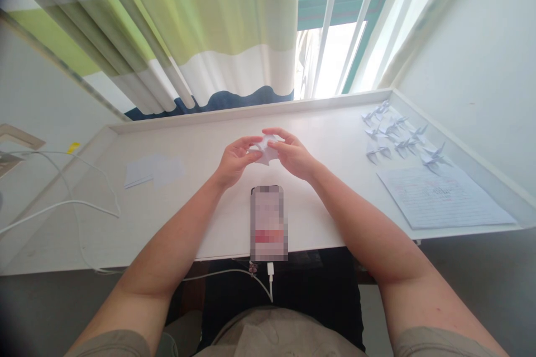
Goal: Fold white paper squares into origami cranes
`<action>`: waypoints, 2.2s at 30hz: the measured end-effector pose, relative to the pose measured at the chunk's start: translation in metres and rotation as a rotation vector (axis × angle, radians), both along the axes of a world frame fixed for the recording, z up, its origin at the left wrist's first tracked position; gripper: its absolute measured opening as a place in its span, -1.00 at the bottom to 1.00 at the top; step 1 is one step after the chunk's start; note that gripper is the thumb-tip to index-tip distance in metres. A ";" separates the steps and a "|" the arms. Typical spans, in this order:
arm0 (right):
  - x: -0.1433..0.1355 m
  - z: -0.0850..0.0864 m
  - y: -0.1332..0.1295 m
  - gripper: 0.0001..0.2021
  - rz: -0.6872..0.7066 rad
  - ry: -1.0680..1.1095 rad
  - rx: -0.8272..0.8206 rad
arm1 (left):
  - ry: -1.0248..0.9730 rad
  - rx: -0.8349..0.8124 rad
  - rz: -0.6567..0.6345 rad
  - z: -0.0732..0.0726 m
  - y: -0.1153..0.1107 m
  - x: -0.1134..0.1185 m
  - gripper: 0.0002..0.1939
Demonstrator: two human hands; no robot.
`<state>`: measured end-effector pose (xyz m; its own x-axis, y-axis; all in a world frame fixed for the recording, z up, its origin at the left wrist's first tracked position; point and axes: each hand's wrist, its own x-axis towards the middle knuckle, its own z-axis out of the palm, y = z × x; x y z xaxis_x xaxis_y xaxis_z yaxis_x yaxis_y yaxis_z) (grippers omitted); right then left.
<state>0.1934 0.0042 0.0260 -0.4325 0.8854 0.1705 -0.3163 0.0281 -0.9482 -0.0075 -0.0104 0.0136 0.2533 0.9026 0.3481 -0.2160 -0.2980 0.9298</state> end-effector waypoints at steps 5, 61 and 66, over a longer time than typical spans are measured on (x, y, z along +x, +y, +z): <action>-0.006 -0.007 0.003 -0.65 -0.107 0.018 0.047 | -0.068 -0.024 0.075 -0.005 0.007 0.000 -0.58; -0.013 -0.011 -0.009 -0.82 -0.349 -0.330 0.487 | 0.112 0.120 0.288 -0.009 0.004 0.004 -0.58; -0.012 -0.006 -0.009 -0.76 -0.322 -0.255 0.440 | 0.115 0.114 0.240 -0.007 0.003 0.004 -0.61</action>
<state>0.1815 -0.0047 0.0202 -0.2298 0.8484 0.4769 0.0093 0.4919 -0.8706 -0.0031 -0.0075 0.0062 0.0812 0.8980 0.4325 -0.0220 -0.4322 0.9015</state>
